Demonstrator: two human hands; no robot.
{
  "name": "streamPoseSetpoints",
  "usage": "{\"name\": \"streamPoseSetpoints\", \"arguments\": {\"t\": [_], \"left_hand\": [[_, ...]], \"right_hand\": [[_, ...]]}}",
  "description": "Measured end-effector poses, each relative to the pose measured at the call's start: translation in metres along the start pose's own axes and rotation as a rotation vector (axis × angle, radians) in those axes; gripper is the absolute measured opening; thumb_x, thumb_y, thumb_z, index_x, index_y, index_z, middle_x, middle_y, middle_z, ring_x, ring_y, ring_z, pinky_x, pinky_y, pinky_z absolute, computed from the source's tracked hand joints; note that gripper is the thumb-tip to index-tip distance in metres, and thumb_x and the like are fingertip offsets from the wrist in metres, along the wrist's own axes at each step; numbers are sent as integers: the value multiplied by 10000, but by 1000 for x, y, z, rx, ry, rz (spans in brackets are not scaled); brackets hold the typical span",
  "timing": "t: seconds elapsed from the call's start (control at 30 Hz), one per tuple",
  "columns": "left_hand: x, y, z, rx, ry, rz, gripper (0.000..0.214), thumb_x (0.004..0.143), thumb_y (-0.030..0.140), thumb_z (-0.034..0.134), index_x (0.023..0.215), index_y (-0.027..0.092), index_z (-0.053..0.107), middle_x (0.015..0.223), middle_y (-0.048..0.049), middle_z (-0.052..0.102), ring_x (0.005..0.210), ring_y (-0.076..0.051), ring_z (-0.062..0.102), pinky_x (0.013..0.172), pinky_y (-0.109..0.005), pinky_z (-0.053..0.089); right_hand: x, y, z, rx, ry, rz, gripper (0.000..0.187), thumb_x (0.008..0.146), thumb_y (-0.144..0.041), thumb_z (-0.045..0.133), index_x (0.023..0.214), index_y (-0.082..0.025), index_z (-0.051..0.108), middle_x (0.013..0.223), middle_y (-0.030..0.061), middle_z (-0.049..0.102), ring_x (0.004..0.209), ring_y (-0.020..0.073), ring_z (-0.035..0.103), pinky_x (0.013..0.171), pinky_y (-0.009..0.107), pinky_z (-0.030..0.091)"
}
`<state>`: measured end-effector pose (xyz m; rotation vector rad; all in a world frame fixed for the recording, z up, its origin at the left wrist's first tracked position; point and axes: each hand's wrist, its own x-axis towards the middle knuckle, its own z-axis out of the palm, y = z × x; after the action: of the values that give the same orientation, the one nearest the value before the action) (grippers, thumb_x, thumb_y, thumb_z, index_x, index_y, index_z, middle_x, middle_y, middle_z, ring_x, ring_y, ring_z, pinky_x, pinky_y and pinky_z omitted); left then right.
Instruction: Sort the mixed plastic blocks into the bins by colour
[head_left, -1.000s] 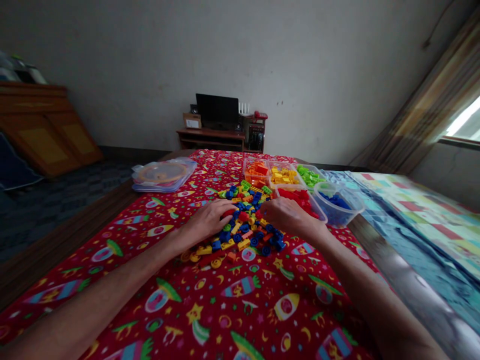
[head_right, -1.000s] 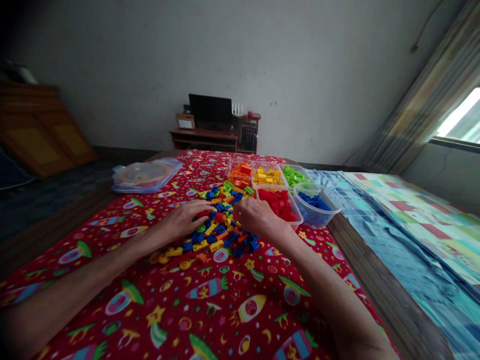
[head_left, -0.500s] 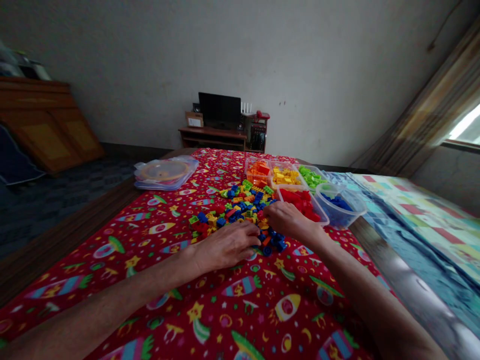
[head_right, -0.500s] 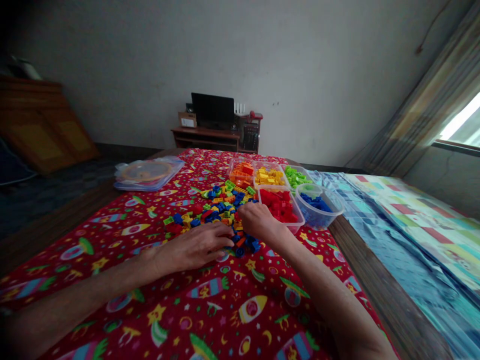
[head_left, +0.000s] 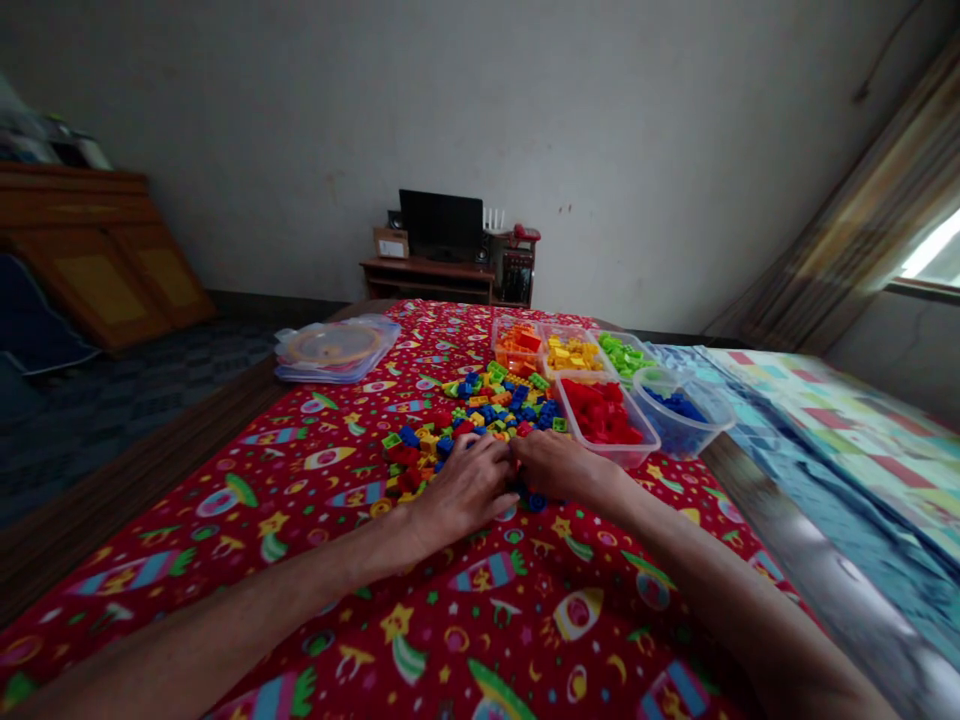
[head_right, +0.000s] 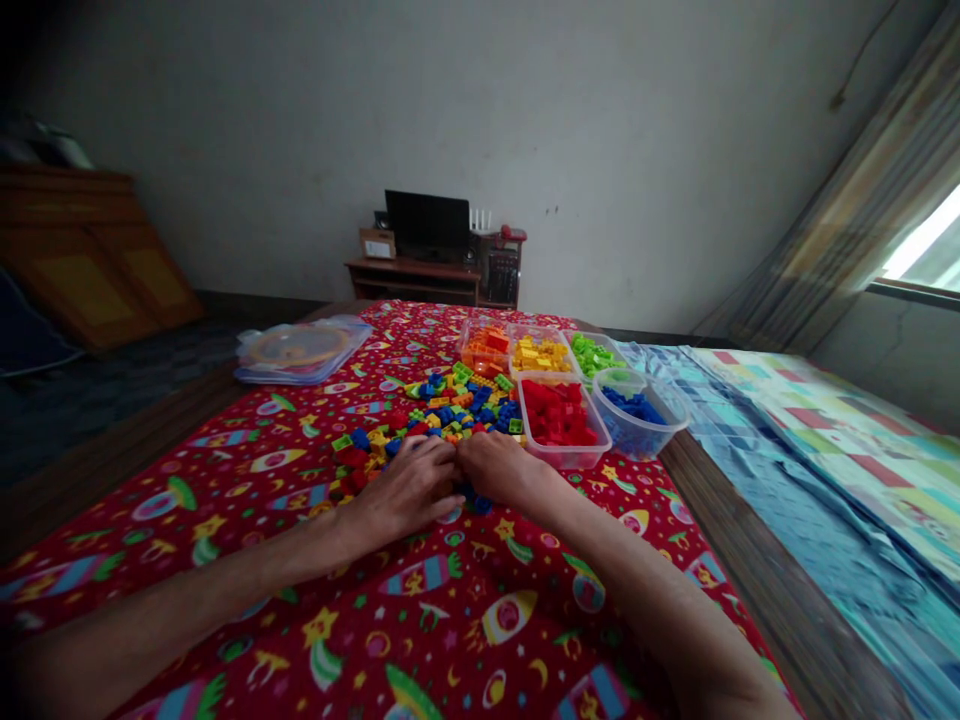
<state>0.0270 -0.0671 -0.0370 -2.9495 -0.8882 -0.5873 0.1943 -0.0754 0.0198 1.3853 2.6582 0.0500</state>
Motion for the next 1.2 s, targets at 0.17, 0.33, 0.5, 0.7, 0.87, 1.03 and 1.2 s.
{"name": "streamPoseSetpoints", "arguments": {"t": [0.17,0.33,0.5,0.7,0.87,1.03,1.2], "left_hand": [[2,-2,-1,23,36,-22,105,872,218,526,806,181,600,915,-29,598,972,-217,505,967,-441,285],[6,-14,-12,106,55,-15,102,887,256,515,872,172,570,951,-45,592,970,-227,503,940,-426,332],[7,-28,-12,121,50,-61,67,881,207,507,900,173,561,955,-60,580,932,-217,519,834,-366,423],[4,-42,-12,35,104,-106,140,880,143,463,979,171,558,1054,-78,549,973,-208,540,834,-333,470],[8,-39,-21,19,197,-121,176,919,212,433,962,168,598,1020,-83,558,986,-220,541,871,-368,473],[8,-2,-22,-30,75,155,256,927,285,466,1133,192,585,1205,-82,580,1170,-223,487,1038,-399,369],[6,28,-8,55,-103,402,341,939,374,441,1269,323,510,1437,36,438,1392,-236,241,1146,-464,176]], "right_hand": [[3,15,-1,97,2,-13,204,839,-164,511,978,-133,657,894,106,696,832,201,654,651,246,415],[1,25,-10,175,97,-29,197,838,-72,479,923,-130,647,780,60,661,709,129,580,620,227,357],[0,38,-7,311,347,-33,125,861,-89,442,910,-120,553,689,12,553,585,94,420,542,232,287],[-13,85,-16,333,586,104,147,862,-155,436,971,-167,535,719,20,588,599,114,467,560,235,307],[-47,147,-24,44,694,619,252,859,-185,420,1039,-135,588,713,85,625,582,156,507,533,259,280],[-68,181,-7,-97,569,738,298,855,-242,453,1078,-138,620,854,130,671,710,205,574,578,278,333],[-49,161,-11,-30,596,610,302,862,-230,436,1084,-161,629,870,112,686,728,191,580,606,270,352]]}}
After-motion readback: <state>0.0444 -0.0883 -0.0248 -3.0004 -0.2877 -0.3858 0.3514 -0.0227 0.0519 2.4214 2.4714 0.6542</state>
